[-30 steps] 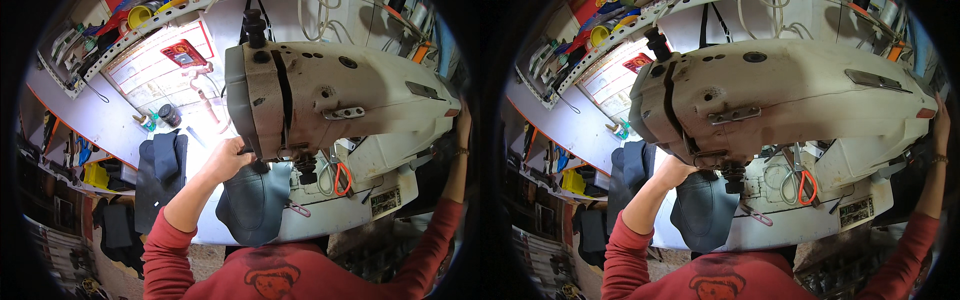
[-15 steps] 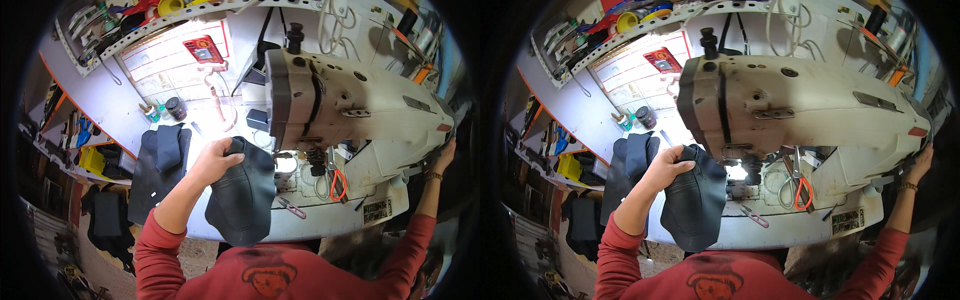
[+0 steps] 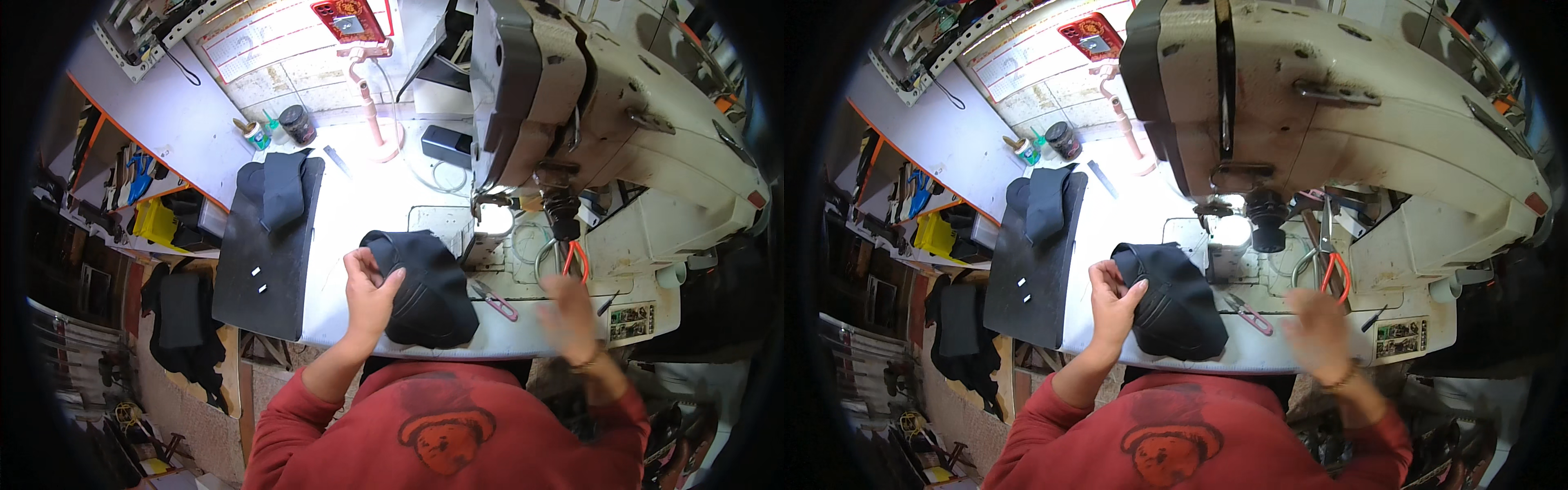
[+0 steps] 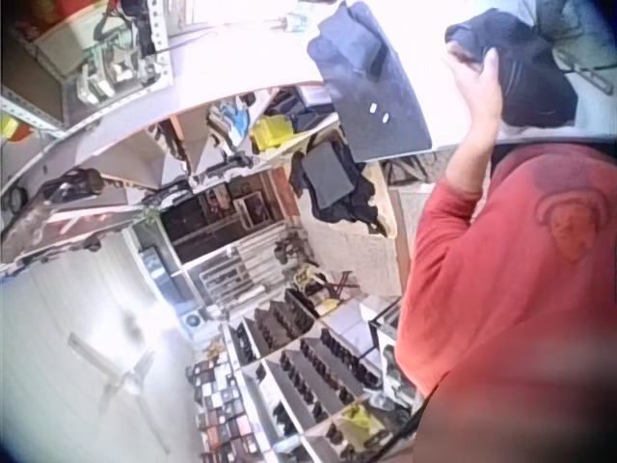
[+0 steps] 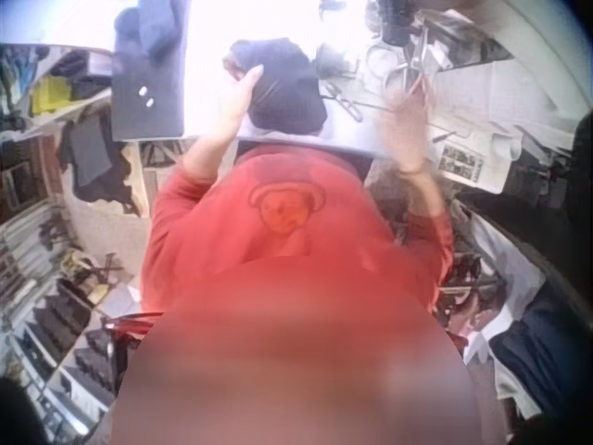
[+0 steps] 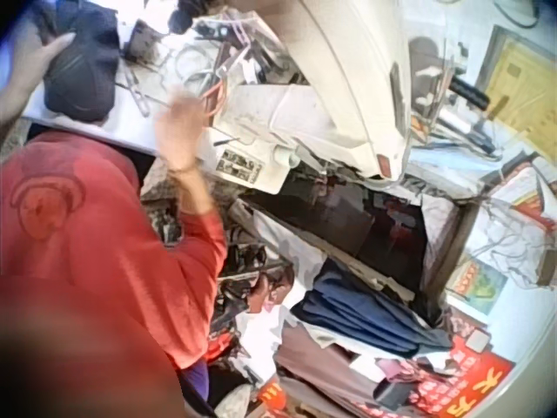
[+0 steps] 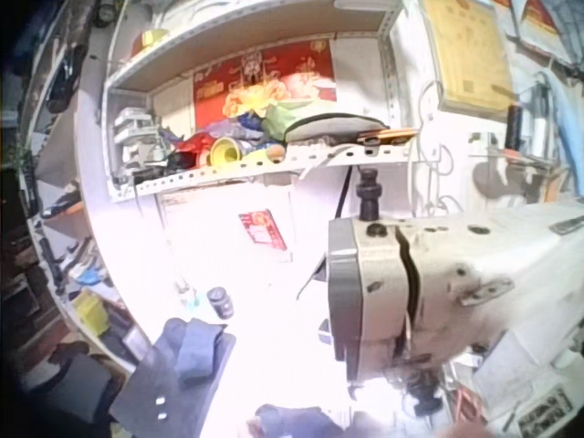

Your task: The person aligns a black leather piece, sews it on a sewing machine, then uses a seam ripper to remove stitches and trim excess material. The person repeats alignment and sewing steps on the same piece.

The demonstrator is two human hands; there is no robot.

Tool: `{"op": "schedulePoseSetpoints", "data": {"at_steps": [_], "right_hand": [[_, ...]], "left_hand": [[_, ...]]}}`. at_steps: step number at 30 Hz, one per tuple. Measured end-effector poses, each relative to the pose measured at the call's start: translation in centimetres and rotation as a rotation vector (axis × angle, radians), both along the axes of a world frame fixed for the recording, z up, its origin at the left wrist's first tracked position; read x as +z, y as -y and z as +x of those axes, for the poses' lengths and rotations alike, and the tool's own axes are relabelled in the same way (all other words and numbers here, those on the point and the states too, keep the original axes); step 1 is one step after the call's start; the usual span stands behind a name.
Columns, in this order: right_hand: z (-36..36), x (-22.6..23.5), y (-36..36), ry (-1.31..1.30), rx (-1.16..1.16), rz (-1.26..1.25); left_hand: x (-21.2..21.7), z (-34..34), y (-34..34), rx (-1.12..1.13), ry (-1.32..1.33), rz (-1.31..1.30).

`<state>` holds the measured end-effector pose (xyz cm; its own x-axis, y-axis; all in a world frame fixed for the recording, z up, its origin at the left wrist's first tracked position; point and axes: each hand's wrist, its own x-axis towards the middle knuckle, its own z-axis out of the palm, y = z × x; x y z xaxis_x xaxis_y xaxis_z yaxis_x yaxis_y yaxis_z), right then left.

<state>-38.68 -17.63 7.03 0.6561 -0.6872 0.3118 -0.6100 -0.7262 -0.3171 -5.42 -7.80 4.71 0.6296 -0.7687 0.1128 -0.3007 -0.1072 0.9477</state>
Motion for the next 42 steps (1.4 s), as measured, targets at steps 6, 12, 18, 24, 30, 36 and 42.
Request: {"op": "schedulePoseSetpoints", "data": {"at_steps": [6,12,18,24,30,36,42], "right_hand": [[6.8,-7.0,-2.0,-0.174,-0.05,0.104],[5.0,-7.9,-1.5,-0.102,-0.157,0.146],[4.7,-5.6,-2.6,0.636,-0.196,0.911],[10.1,-1.7,-4.5,0.408,0.004,0.312],[13.1,-0.3,-4.4,0.362,0.027,0.066],[14.1,-0.5,-4.0,0.313,0.032,0.018],[14.6,-0.9,-3.6,0.318,0.015,-0.005]], "left_hand": [[2.9,-2.9,0.7,-0.156,0.966,0.007],[2.8,-3.1,3.0,-0.341,0.767,-0.139],[2.3,-1.1,1.5,-0.35,-0.301,-0.168],[3.5,-2.1,1.1,-0.243,0.165,-0.17],[4.9,-3.3,1.4,-0.281,0.095,-0.231],[4.8,-1.5,2.7,-0.34,-0.597,-0.153],[5.0,-1.2,2.7,-0.347,-0.665,-0.141]]}}
